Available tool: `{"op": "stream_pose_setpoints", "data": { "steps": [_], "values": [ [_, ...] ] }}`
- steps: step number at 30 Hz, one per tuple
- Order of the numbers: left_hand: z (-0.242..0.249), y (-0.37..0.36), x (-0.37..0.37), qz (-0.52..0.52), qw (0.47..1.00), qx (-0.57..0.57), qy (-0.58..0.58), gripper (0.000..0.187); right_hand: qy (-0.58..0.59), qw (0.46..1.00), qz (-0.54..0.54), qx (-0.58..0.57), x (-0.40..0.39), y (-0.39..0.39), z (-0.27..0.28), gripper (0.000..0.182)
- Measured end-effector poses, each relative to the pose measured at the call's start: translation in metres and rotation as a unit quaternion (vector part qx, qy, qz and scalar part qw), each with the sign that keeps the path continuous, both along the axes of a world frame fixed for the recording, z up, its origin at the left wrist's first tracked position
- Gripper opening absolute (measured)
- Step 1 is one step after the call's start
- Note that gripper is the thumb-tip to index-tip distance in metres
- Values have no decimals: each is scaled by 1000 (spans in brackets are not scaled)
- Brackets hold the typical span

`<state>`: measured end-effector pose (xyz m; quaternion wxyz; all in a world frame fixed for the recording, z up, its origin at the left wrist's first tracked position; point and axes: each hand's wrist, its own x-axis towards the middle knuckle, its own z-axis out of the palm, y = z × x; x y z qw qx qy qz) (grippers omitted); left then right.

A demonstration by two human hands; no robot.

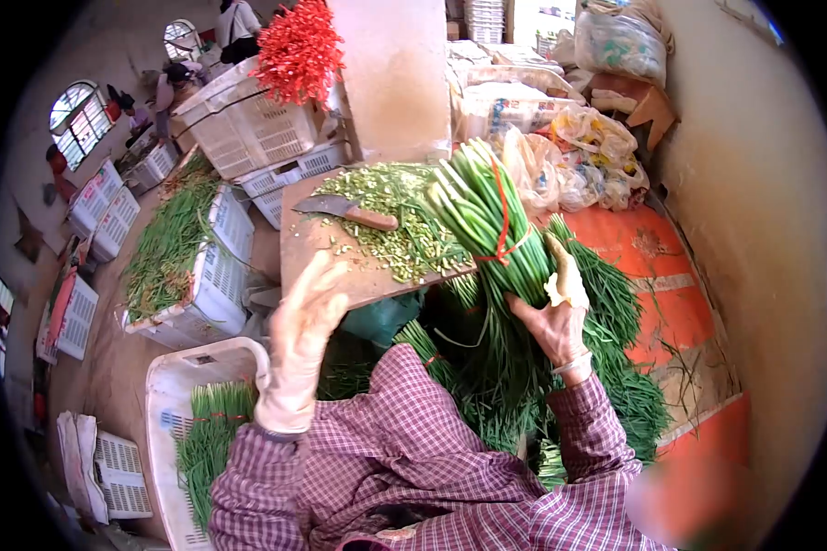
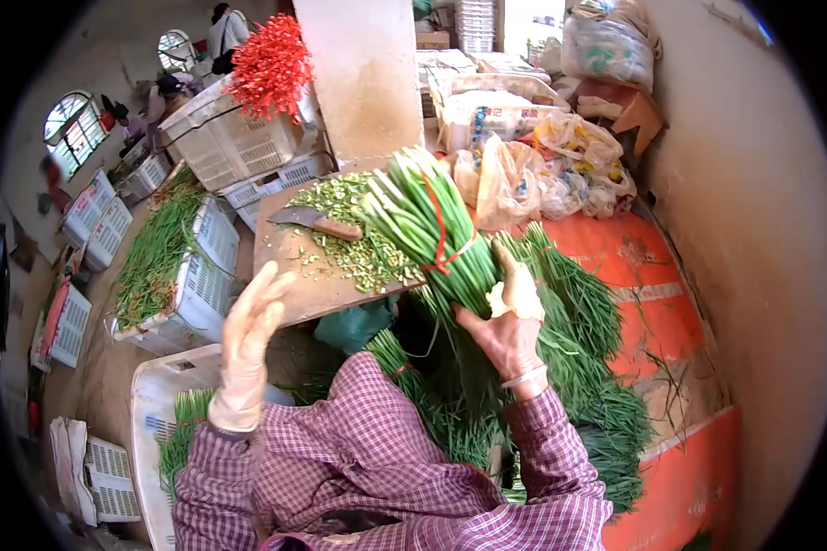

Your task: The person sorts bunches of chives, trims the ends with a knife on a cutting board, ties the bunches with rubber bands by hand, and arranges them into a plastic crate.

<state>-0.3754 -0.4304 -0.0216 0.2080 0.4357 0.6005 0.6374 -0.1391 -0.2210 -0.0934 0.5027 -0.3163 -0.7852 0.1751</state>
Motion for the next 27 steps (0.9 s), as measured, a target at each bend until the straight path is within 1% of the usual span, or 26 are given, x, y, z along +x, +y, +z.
{"op": "stream_pose_setpoints", "data": {
  "steps": [1,2,3,4,5,6,8,9,10,12,13,14,16,17,18,19,20,21,23,24,26,27],
  "values": [
    [-3,13,6,-42,995,62,-69,72,7,1000,7,21,-15,-11,8,90],
    [-3,24,10,-95,978,119,-140,96,19,999,9,47,-31,-21,15,92],
    [2,35,15,-48,979,97,-171,92,21,997,5,70,-46,-30,20,93],
    [18,43,20,-96,971,157,-152,82,24,995,0,94,-60,-39,25,93],
    [23,43,23,-94,962,177,-188,77,35,992,-2,125,-74,-48,28,94],
    [27,39,23,-95,950,197,-222,72,46,992,6,121,-86,-57,33,93],
    [37,31,21,-81,940,236,-232,67,65,987,12,146,-104,-75,39,91],
    [38,29,16,-77,944,245,-206,72,80,987,38,134,-112,-82,40,88],
    [34,28,11,-57,938,256,-227,70,70,988,59,128,-118,-89,42,91],
    [31,16,9,-33,930,240,-276,66,72,987,73,123,-131,-105,50,91],
    [32,13,11,15,933,244,-262,63,81,986,68,131,-140,-111,50,92],
    [32,9,16,54,938,241,-244,58,98,983,83,131,-146,-119,54,89],
    [36,5,11,54,939,269,-206,53,96,982,81,141,-161,-135,62,78],
    [35,3,4,102,931,290,-198,47,100,983,80,130,-172,-143,62,67],
    [43,-7,-1,106,938,276,-183,42,115,981,92,123,-180,-153,66,64],
    [52,-11,-7,102,937,299,-146,41,128,978,122,111,-188,-162,70,69],
    [57,-18,-26,115,948,271,-118,44,140,974,150,99,-194,-169,71,73],
    [69,-28,-35,103,952,266,-110,47,150,960,219,86,-195,-176,70,79],
    [93,-53,-66,104,979,175,-24,50,151,927,336,68,-196,-180,71,89],
    [100,-63,-90,104,989,104,16,55,111,916,384,46,-190,-171,69,75],
    [117,-70,-104,81,993,6,83,61,-24,935,352,43,-190,-133,54,57],
    [122,-68,-103,35,997,-19,70,71,-15,949,310,47,-196,-106,42,49]
  ]
}}
